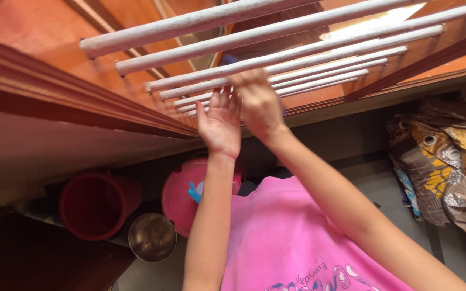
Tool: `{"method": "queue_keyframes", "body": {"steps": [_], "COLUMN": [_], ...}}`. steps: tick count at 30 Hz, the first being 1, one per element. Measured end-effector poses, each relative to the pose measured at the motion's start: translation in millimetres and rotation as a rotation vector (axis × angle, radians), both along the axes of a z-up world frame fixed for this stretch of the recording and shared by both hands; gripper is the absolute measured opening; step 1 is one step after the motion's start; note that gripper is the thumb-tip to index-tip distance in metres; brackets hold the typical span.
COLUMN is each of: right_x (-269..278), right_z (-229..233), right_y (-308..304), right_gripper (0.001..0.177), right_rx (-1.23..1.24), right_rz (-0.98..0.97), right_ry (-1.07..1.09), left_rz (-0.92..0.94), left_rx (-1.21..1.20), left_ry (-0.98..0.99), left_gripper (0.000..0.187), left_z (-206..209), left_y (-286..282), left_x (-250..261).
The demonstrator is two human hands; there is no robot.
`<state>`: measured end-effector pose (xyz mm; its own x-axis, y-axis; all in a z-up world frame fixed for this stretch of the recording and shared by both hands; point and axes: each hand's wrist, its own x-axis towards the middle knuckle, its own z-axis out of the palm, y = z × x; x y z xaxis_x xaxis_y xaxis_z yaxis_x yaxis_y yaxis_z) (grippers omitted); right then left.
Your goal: Cleaning the metal bars of a window using a spray bottle and a cloth.
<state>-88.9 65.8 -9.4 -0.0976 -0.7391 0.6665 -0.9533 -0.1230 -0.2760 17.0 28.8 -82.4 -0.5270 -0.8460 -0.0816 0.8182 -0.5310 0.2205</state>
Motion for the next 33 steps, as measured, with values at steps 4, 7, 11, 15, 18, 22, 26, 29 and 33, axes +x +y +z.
{"method": "queue_keyframes", "body": {"steps": [4,7,11,15,18,22,26,29,33], "right_x": [-8.9,-42.1,-62.0,-29.0,-24.4,-63.4,-77.3,-55.9,-27.4], "right_z": [-5.7,-11.8,-14.1,-1.4,6.5,0.6,-1.6,2.5,26.3], "right_y": [1.9,16.1,28.4,14.7,7.9,25.2,35.8,26.2,8.7], "right_gripper": [0.037,0.039,0.034,0.028,0.032,0.032,0.031,0.03,0.031], "right_rx": [-0.022,0.016,0.022,0.027,0.003,0.057,0.024,0.023,-0.085], "right_rz": [0.098,0.078,-0.086,-0.026,0.127,0.104,-0.068,-0.007,0.152], "right_ry": [-0.036,0.003,-0.028,-0.1,-0.086,-0.057,0.009,-0.043,-0.023], "left_rz": [-0.013,-0.09,-0.023,-0.063,-0.065,-0.107,-0.098,-0.119,-0.125], "left_rx": [0.039,0.008,-0.013,0.043,0.138,0.145,0.054,0.045,0.222], "left_ry": [-0.07,0.014,-0.122,0.075,0.107,0.183,0.229,0.242,0.096], "left_gripper": [0.079,0.077,0.078,0.072,0.077,0.074,0.071,0.07,0.072], "left_z": [-10.5,-8.7,-5.3,-12.2,-14.8,-20.9,-23.9,-25.7,-22.6], "left_y": [2.6,-4.2,-8.8,-6.7,-4.3,-6.8,-6.5,-4.7,0.4], "left_x": [-13.4,-17.6,-19.3,-31.9,-34.5,-30.6,-24.8,-33.1,-37.5]}}
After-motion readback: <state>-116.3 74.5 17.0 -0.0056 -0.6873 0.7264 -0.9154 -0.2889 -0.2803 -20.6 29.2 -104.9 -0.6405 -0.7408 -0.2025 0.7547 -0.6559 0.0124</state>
